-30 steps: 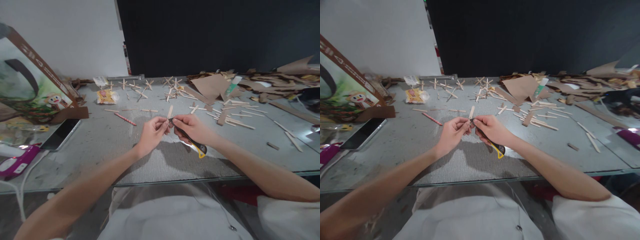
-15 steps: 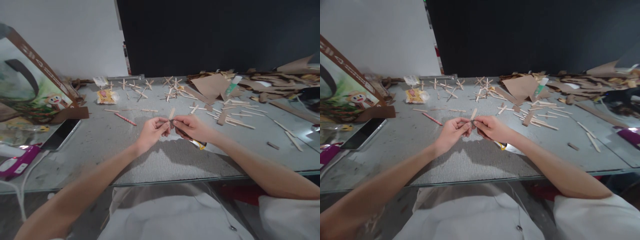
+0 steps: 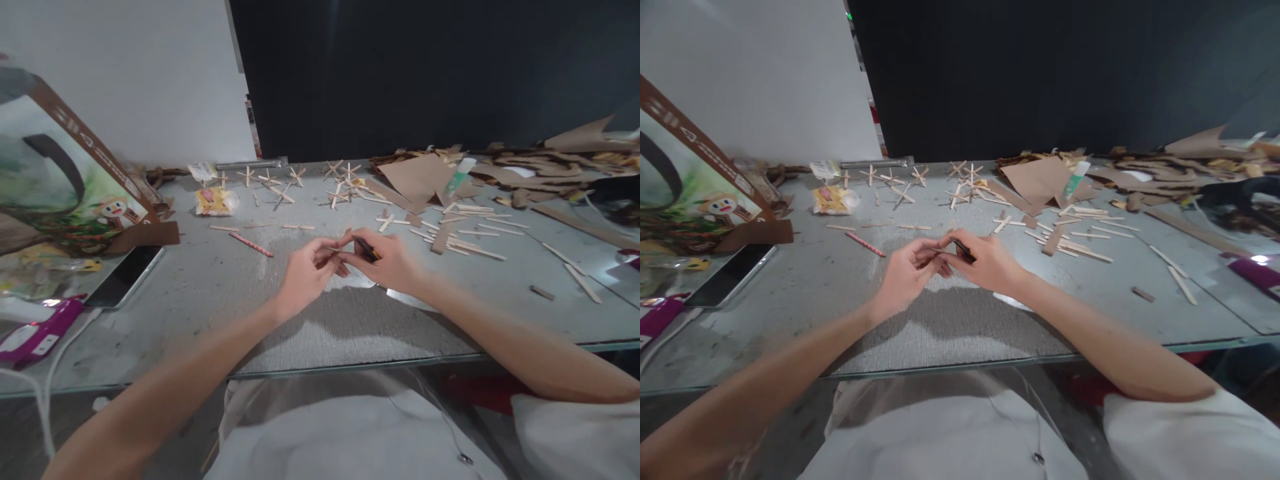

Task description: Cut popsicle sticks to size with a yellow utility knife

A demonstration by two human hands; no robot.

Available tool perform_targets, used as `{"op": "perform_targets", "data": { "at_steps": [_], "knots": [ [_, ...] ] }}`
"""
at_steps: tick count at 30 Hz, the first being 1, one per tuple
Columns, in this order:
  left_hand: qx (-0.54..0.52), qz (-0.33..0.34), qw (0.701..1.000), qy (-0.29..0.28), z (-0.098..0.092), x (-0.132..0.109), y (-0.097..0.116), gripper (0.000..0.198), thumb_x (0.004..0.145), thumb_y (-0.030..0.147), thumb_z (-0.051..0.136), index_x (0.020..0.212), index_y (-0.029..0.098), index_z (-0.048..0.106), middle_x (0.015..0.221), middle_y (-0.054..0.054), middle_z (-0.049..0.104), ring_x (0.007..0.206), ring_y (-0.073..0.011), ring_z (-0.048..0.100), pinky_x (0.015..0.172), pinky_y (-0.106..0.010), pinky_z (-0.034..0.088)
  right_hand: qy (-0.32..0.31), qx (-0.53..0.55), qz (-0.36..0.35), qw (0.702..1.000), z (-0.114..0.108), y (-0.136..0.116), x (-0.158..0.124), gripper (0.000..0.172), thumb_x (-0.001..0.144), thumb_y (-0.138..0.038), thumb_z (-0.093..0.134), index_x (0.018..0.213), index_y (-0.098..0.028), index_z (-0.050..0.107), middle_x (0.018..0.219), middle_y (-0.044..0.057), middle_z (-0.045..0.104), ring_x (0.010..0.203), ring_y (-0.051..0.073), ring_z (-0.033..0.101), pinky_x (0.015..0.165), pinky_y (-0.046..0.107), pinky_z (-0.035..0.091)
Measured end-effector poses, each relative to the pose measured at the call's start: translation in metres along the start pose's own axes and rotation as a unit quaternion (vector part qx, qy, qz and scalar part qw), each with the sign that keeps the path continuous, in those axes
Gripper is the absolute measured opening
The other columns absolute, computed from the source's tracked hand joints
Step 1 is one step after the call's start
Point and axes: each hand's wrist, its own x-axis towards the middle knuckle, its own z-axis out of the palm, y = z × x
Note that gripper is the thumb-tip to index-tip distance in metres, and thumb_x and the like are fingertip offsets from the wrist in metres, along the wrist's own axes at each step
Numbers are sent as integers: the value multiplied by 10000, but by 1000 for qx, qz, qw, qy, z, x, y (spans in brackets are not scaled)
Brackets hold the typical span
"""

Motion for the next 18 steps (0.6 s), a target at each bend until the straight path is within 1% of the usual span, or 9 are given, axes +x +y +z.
{"op": "perform_targets", "data": {
  "at_steps": [2, 4, 8, 12, 15, 18],
  "knots": [
    [2, 5, 1000, -3, -1, 0, -1, 286, 888, 368, 738, 1066, 159, 656, 812, -69, 783, 751, -207, 772, 757, -358, 625, -5, -9, 2, 1000, 1, 2, 0, 213, 988, -437, 612, 1079, -257, 681, 607, -59, 534, 522, 126, 446, 568, 261, 376],
    [3, 3, 1000, -8, -2, 0, -2, 283, 888, 357, 736, 1075, 159, 659, 841, -83, 791, 777, -217, 780, 785, -372, 634, -6, -16, 5, 1000, 2, 3, 1, 197, 989, -418, 596, 1070, -259, 678, 598, -60, 534, 516, 129, 456, 566, 260, 370],
    [9, -13, 1000, -10, -3, 0, -2, 329, 892, 410, 743, 1087, 159, 657, 859, -101, 801, 800, -232, 790, 792, -380, 648, 6, -39, 20, 999, 4, 2, 3, 193, 992, -411, 568, 1022, -252, 673, 602, -49, 562, 501, 136, 489, 555, 261, 364],
    [15, -11, 1000, -5, -3, 0, -5, 390, 883, 468, 759, 1091, 158, 647, 849, -104, 807, 796, -235, 794, 780, -375, 653, 13, -64, 19, 998, 7, 2, 2, 211, 1006, -416, 535, 999, -250, 665, 651, -17, 633, 534, 157, 575, 580, 267, 394],
    [27, -9, 1000, 2, -4, 0, -6, 400, 879, 500, 764, 1074, 171, 648, 836, -100, 811, 792, -248, 800, 756, -378, 654, 6, -91, 13, 996, 9, 3, 1, 224, 1016, -406, 503, 1016, -247, 661, 728, 25, 708, 594, 187, 646, 595, 280, 410],
    [42, -4, 999, 5, -4, -2, -7, 409, 886, 531, 750, 1068, 178, 649, 846, -105, 816, 798, -256, 804, 758, -379, 652, 1, -91, 18, 996, 12, 2, 1, 220, 1022, -396, 498, 1047, -237, 649, 763, 44, 736, 607, 203, 670, 582, 287, 405]
  ]
}}
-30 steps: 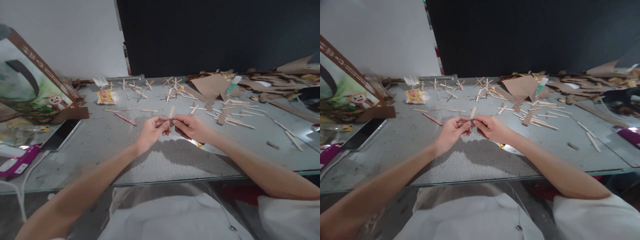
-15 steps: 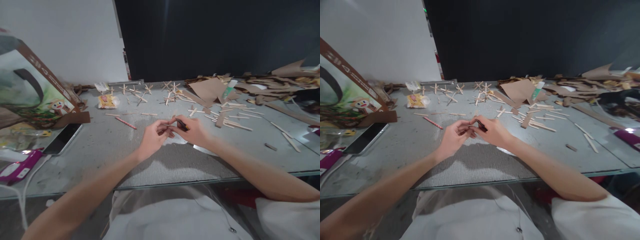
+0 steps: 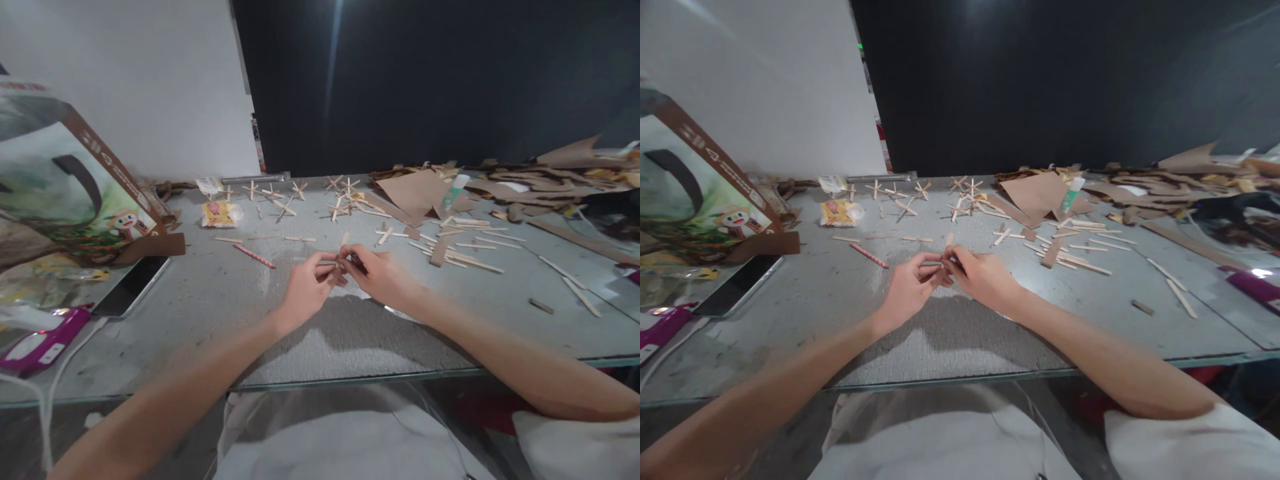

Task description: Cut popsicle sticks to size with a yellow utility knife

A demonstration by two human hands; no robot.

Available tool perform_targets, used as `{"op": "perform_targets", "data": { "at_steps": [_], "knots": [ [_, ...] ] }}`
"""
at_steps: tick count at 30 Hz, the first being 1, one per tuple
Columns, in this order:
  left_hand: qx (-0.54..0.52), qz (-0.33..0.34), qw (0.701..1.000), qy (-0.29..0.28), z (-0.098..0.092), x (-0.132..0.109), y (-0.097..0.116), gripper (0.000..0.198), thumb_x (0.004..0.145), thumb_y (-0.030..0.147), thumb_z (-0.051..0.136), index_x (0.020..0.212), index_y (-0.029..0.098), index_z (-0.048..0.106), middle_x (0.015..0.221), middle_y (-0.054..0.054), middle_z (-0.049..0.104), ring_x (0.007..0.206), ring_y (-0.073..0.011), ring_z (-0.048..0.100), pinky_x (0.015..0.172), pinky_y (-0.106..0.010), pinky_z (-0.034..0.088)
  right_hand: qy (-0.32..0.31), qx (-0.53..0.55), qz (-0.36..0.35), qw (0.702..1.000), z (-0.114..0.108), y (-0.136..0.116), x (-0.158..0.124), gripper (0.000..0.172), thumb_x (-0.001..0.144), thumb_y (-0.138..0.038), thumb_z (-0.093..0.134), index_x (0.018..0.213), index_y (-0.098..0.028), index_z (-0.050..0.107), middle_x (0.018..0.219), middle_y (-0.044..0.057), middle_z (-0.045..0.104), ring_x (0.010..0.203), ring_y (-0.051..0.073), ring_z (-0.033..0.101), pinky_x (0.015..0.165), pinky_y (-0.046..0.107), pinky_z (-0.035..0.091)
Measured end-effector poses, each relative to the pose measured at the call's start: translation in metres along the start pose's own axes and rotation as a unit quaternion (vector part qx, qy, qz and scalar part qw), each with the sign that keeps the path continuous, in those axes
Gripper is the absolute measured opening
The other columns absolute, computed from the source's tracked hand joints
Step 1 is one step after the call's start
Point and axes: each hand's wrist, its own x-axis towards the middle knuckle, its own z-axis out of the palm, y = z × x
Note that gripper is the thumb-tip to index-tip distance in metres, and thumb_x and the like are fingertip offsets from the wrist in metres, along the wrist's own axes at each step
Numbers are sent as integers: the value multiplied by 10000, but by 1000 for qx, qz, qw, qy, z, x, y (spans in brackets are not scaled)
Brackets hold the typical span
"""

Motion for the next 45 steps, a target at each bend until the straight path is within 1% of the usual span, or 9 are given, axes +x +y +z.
{"op": "perform_targets", "data": {
  "at_steps": [5, 12, 16, 21, 25, 30, 34, 41, 45],
  "knots": [
    [28, 23, 999, 33, 5, -1, 1, 373, 914, 523, 722, 1069, 192, 648, 864, -110, 821, 809, -265, 807, 762, -380, 642, 29, 57, 44, 997, 4, -8, 0, 240, 1030, -434, 492, 1030, -234, 626, 780, 42, 738, 615, 197, 668, 596, 291, 442],
    [19, 11, 997, 67, 12, -1, 2, 235, 921, 366, 714, 1053, 188, 633, 828, -80, 817, 778, -259, 807, 701, -348, 625, 56, 111, 99, 987, 12, -17, 1, 201, 998, -425, 537, 1020, -238, 607, 859, 70, 764, 722, 228, 718, 648, 314, 498],
    [52, 36, 994, 94, 13, -2, 6, 165, 944, 302, 684, 1068, 202, 641, 890, -85, 827, 821, -260, 808, 747, -367, 627, 78, 157, 111, 978, 13, -23, 2, 226, 991, -447, 548, 1017, -228, 597, 836, 60, 740, 715, 214, 699, 639, 307, 492],
    [79, 84, 987, 110, 12, -1, 11, 229, 985, 408, 659, 1125, 228, 634, 1037, -107, 825, 996, -284, 797, 875, -402, 612, 88, 196, 102, 971, 3, -32, 3, 333, 1001, -538, 544, 869, -232, 560, 701, 9, 619, 629, 173, 575, 594, 295, 447],
    [42, 71, 992, 97, 10, 0, 10, 326, 968, 507, 670, 1120, 224, 614, 1025, -112, 824, 969, -285, 802, 853, -397, 619, 71, 204, 86, 973, -5, -35, 2, 363, 1003, -552, 550, 827, -235, 540, 678, -7, 563, 621, 164, 533, 594, 294, 424],
    [-36, 31, 995, 93, 8, 3, 10, 430, 895, 568, 737, 1062, 207, 575, 899, -105, 824, 829, -276, 811, 779, -391, 640, 98, 178, 84, 976, -6, -26, 2, 339, 991, -542, 565, 878, -224, 598, 684, -16, 556, 612, 153, 499, 588, 285, 397],
    [-53, 10, 994, 97, 5, 5, 11, 476, 855, 598, 763, 1033, 204, 563, 909, -113, 825, 778, -263, 808, 758, -390, 648, 94, 160, 83, 979, -8, -18, 2, 370, 1009, -539, 523, 879, -214, 642, 636, -20, 532, 572, 151, 461, 568, 297, 359],
    [-46, 8, 995, 91, 6, 3, 10, 432, 842, 576, 777, 946, 172, 665, 811, -99, 803, 784, -252, 795, 760, -383, 643, 103, 170, 80, 977, -4, -17, 2, 302, 976, -518, 598, 1003, -221, 643, 610, -54, 468, 546, 143, 423, 545, 298, 337],
    [-48, 14, 995, 89, 7, 0, 14, 367, 855, 521, 776, 929, 168, 710, 781, -73, 783, 736, -216, 768, 730, -354, 632, 109, 194, 93, 970, -4, -16, 5, 342, 914, -520, 697, 1070, -228, 611, 620, -74, 461, 534, 129, 421, 533, 284, 343]
  ]
}}
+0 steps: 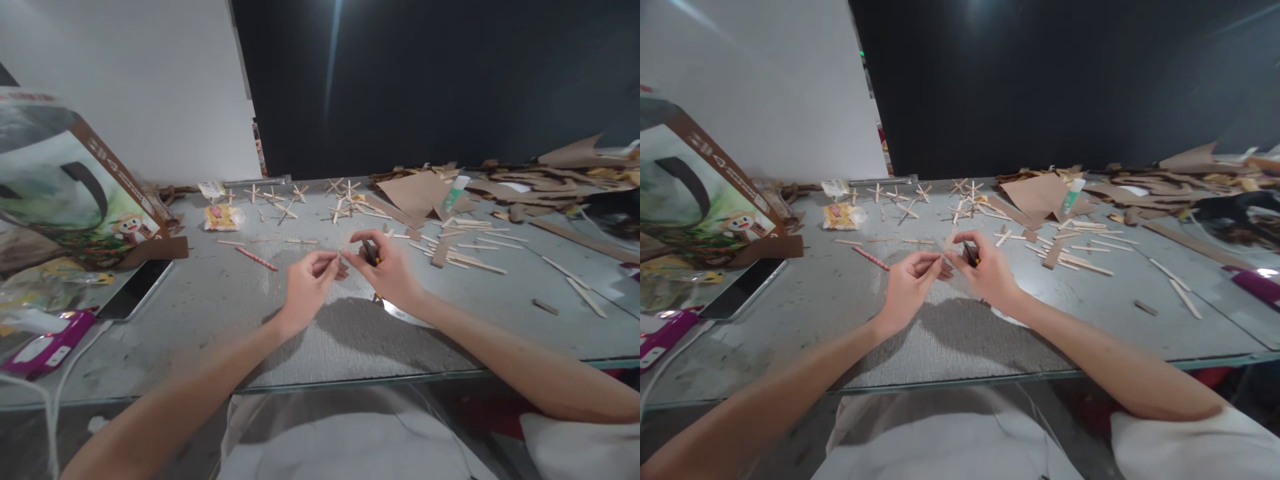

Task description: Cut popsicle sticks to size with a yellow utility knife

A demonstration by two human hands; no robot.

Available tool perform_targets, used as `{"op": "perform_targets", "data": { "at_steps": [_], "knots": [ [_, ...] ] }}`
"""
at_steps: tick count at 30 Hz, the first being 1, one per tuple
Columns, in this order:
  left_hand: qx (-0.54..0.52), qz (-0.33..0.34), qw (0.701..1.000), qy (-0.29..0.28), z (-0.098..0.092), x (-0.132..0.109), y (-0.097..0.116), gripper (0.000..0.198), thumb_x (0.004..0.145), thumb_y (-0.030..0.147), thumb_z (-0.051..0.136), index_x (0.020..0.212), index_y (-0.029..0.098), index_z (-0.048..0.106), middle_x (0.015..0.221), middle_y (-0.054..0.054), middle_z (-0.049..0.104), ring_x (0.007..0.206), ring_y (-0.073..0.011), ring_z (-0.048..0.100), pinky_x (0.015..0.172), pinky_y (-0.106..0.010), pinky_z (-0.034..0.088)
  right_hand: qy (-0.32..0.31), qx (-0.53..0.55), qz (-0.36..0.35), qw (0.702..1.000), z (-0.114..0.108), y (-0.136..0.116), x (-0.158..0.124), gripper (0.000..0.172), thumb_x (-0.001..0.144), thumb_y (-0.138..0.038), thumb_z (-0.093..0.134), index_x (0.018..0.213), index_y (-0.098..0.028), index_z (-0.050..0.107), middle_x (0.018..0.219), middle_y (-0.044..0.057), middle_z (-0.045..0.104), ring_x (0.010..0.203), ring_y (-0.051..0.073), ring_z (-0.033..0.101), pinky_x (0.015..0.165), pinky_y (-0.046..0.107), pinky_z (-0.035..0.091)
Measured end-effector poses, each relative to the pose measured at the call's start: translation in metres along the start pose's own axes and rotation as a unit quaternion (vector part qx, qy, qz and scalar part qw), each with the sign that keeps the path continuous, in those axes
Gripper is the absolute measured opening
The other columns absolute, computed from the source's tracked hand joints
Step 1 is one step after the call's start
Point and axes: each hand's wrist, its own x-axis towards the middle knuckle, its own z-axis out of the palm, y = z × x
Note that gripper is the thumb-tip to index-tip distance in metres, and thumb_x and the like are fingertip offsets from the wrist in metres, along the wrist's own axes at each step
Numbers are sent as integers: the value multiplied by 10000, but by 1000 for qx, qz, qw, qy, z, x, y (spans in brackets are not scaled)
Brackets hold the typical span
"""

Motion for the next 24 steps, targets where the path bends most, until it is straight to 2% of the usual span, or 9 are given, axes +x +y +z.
{"op": "perform_targets", "data": {
  "at_steps": [3, 5, 8, 12, 17, 24],
  "knots": [
    [15, 8, 1000, -9, -1, -1, 4, 322, 887, 487, 746, 921, 167, 730, 751, -56, 758, 705, -187, 736, 713, -327, 614, -3, 42, 7, 999, -2, -2, 2, 372, 898, -514, 735, 1100, -225, 616, 618, -78, 471, 507, 116, 422, 496, 270, 334],
    [20, 15, 1000, -10, -3, -1, 5, 301, 898, 469, 733, 897, 168, 722, 720, -44, 737, 674, -168, 710, 690, -306, 597, -13, 63, 18, 998, -4, -2, 2, 335, 924, -540, 705, 946, -215, 628, 574, -73, 463, 468, 102, 403, 454, 263, 314],
    [19, 33, 999, 7, -7, 2, 5, 276, 904, 450, 722, 867, 178, 691, 676, -26, 707, 626, -147, 668, 646, -283, 566, -25, 131, 62, 989, -6, -3, 3, 429, 920, -612, 680, 788, -222, 563, 499, -89, 409, 393, 81, 343, 377, 249, 278],
    [47, 43, 998, 17, -10, 4, 5, 256, 904, 435, 715, 850, 186, 688, 619, 5, 648, 579, -129, 612, 600, -263, 515, -21, 206, 87, 974, -7, -3, 3, 428, 885, -630, 719, 882, -224, 584, 493, -119, 366, 366, 73, 317, 337, 226, 284],
    [84, 46, 995, 13, -13, 3, 8, 265, 910, 445, 699, 859, 185, 707, 630, 8, 631, 593, -127, 599, 602, -261, 485, -8, 133, 52, 990, -8, -1, 0, 412, 933, -595, 682, 805, -216, 581, 487, -89, 416, 380, 76, 364, 357, 228, 287],
    [101, 34, 994, 16, -13, 5, 6, 274, 900, 453, 703, 866, 181, 701, 687, -3, 639, 616, -128, 560, 593, -260, 437, 8, 48, 31, 998, -5, 6, -1, 470, 933, -645, 641, 765, -208, 600, 495, -58, 458, 434, 96, 384, 408, 252, 302]
  ]
}}
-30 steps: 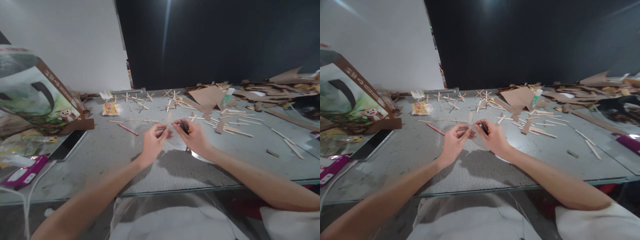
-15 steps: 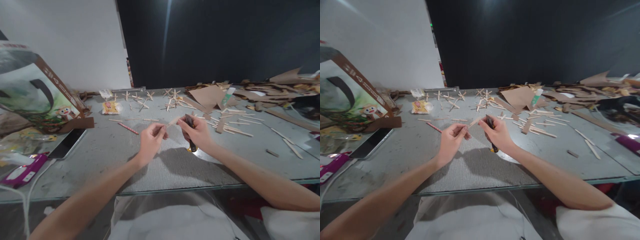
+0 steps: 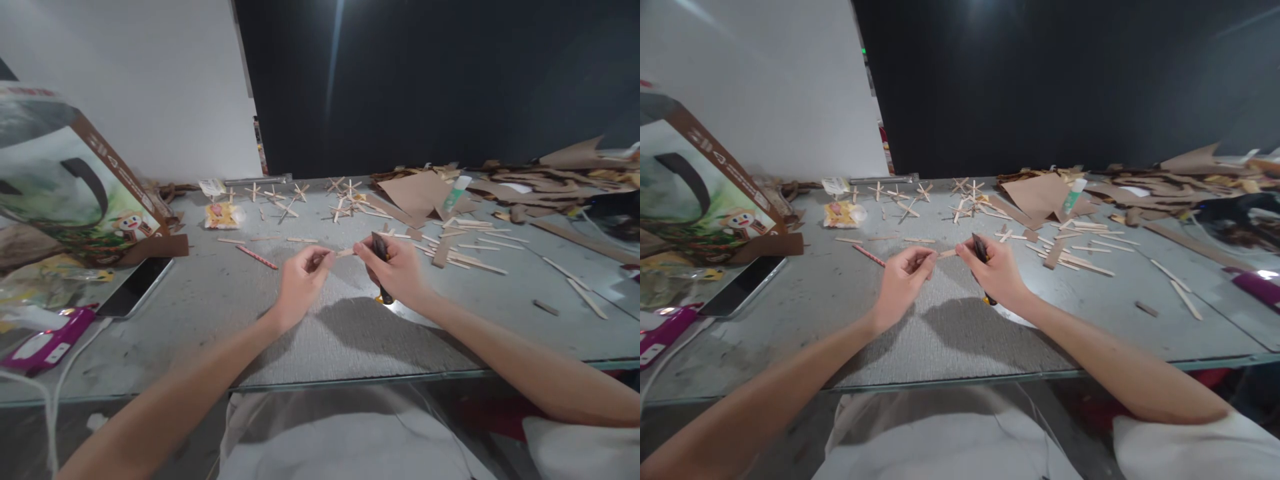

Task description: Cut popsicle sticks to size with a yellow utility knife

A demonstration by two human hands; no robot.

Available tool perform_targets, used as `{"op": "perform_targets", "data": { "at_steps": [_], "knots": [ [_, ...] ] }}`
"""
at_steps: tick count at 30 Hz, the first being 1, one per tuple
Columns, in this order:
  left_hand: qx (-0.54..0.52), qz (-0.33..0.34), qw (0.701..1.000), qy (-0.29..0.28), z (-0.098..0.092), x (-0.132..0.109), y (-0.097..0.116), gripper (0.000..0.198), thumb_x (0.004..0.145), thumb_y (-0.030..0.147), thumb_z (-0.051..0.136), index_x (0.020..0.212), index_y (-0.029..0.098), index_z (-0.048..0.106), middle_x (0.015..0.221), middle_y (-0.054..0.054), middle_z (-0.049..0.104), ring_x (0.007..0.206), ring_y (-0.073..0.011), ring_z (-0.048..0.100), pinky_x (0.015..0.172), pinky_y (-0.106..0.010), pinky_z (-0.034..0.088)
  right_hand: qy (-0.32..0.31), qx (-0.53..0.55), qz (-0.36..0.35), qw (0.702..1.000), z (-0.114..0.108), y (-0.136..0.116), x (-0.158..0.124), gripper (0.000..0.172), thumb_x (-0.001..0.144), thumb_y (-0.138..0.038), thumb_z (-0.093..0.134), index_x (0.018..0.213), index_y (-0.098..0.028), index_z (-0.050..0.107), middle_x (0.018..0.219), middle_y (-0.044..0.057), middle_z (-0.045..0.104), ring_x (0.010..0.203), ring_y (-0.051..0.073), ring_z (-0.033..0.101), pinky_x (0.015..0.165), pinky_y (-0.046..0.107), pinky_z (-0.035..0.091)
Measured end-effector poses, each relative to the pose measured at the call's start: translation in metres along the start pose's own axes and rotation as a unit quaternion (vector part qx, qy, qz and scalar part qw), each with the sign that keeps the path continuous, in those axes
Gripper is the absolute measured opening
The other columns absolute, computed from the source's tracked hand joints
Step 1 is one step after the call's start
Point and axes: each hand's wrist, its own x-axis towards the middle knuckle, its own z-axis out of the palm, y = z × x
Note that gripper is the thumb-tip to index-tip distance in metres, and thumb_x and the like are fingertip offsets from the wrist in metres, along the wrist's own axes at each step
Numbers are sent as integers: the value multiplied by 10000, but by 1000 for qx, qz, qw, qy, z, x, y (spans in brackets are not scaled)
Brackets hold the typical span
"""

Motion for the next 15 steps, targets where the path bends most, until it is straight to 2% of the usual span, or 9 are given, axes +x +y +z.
{"op": "perform_targets", "data": {
  "at_steps": [3, 9, 15],
  "knots": [
    [8, -5, 1000, -4, 1, 1, -2, 270, 873, 448, 733, 856, 181, 699, 715, -8, 647, 636, -133, 550, 596, -262, 415, 2, -10, 0, 1000, 1, 0, -1, 472, 927, -650, 641, 762, -209, 602, 496, -54, 459, 446, 103, 387, 424, 260, 304],
    [14, -5, 1000, -17, 1, 1, -3, 266, 939, 453, 647, 891, 192, 664, 714, -12, 621, 653, -143, 541, 619, -275, 409, 7, -24, 2, 1000, 1, 0, -2, 463, 930, -633, 645, 755, -205, 615, 507, -47, 467, 460, 110, 400, 448, 270, 316],
    [0, -14, 1000, -25, 1, 1, -2, 289, 961, 477, 604, 892, 198, 635, 644, 19, 525, 602, -137, 481, 597, -278, 382, 15, -34, 10, 999, 1, 1, -1, 474, 920, -646, 645, 752, -203, 622, 503, -46, 466, 456, 112, 398, 447, 273, 317]
  ]
}}
